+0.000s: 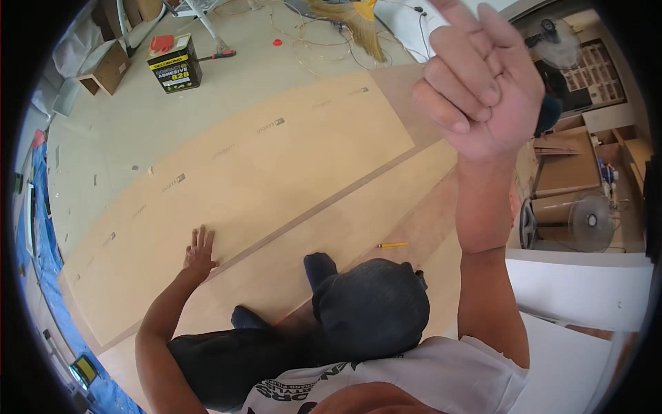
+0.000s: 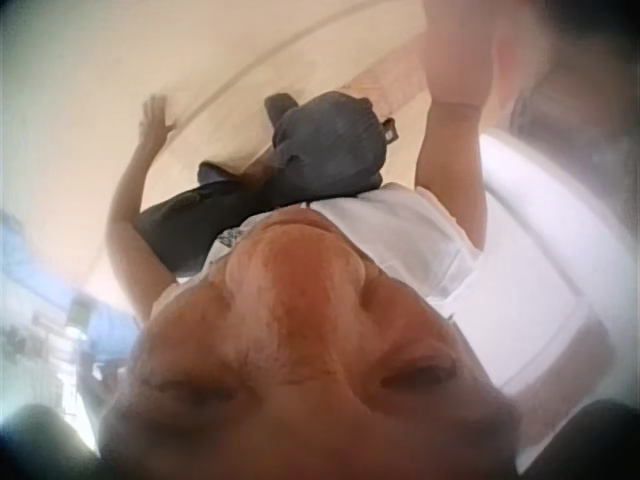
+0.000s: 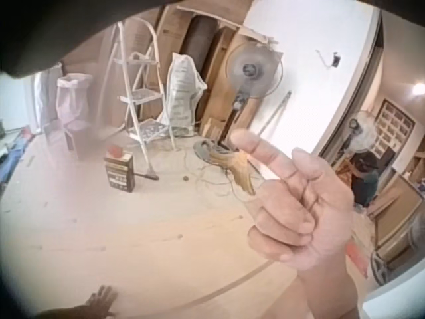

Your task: The person measures a large sheet of plywood with a tape measure and marks it with a pencil. They then use a straight edge and a utility knife to cut the plywood into smaller pieces. Finally, they carry a cut piece into a bathroom and fit it around the toilet.

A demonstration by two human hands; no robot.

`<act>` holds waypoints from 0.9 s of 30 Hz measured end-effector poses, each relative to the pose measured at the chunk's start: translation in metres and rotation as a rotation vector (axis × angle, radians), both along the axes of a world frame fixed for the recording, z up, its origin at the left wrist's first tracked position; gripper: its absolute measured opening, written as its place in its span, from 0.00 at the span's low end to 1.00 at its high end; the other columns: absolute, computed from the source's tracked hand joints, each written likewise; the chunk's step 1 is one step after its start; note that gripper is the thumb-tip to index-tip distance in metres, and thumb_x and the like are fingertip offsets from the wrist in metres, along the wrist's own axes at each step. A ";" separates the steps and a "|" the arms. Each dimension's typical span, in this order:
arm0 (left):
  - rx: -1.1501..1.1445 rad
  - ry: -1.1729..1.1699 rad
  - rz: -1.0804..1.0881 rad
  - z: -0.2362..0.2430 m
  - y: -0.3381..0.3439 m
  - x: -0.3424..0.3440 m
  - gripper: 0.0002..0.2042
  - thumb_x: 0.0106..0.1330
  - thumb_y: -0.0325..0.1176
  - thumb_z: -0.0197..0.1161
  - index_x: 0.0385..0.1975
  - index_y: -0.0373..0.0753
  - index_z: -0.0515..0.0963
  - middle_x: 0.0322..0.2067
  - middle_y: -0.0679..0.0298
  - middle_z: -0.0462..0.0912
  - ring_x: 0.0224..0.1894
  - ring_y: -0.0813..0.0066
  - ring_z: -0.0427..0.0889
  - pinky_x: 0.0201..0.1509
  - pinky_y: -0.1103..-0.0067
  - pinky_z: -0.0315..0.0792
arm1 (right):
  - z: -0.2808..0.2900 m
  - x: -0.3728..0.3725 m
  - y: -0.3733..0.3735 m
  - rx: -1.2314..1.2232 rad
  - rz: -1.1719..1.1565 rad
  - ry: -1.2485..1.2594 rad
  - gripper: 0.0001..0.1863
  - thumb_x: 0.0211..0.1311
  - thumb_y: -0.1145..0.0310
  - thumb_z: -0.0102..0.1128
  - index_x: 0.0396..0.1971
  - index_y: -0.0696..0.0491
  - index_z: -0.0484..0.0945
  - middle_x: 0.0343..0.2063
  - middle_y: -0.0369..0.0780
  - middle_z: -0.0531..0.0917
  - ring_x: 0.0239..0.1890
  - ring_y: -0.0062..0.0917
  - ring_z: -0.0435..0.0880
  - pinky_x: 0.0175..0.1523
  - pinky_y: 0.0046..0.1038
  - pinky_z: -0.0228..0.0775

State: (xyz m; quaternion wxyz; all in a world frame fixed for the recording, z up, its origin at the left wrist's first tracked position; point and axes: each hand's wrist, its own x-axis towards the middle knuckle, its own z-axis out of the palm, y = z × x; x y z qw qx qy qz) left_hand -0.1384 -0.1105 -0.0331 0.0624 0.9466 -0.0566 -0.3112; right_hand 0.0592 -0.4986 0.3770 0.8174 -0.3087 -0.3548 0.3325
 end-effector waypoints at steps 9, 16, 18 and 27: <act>-0.008 0.015 0.005 -0.002 0.002 -0.007 0.50 0.50 0.40 0.73 0.70 0.44 0.45 0.72 0.52 0.37 0.73 0.48 0.38 0.64 0.53 0.60 | -0.063 -0.017 0.020 -0.749 0.352 -0.722 0.20 0.68 0.60 0.45 0.47 0.58 0.80 0.24 0.40 0.83 0.19 0.22 0.74 0.26 0.26 0.64; -0.029 0.022 0.016 -0.004 -0.004 -0.002 0.50 0.50 0.41 0.73 0.70 0.46 0.45 0.72 0.52 0.36 0.73 0.48 0.36 0.64 0.50 0.57 | -0.215 0.071 -0.020 -1.817 -0.494 -1.101 0.20 0.63 0.65 0.44 0.53 0.52 0.73 0.33 0.49 0.82 0.33 0.43 0.80 0.44 0.41 0.72; -0.040 0.001 0.006 -0.009 -0.003 -0.003 0.50 0.50 0.40 0.73 0.70 0.46 0.45 0.72 0.53 0.36 0.73 0.48 0.36 0.64 0.49 0.58 | -0.201 0.086 -0.021 -1.757 -1.027 -1.111 0.25 0.62 0.64 0.45 0.60 0.50 0.65 0.34 0.51 0.81 0.36 0.45 0.81 0.45 0.43 0.72; 0.010 -0.042 -0.049 0.007 0.007 0.002 0.40 0.54 0.40 0.70 0.66 0.42 0.56 0.67 0.53 0.52 0.68 0.50 0.55 0.61 0.58 0.66 | -0.260 0.027 -0.020 -1.668 0.174 -0.437 0.17 0.63 0.61 0.54 0.46 0.55 0.78 0.27 0.37 0.79 0.28 0.28 0.81 0.36 0.28 0.75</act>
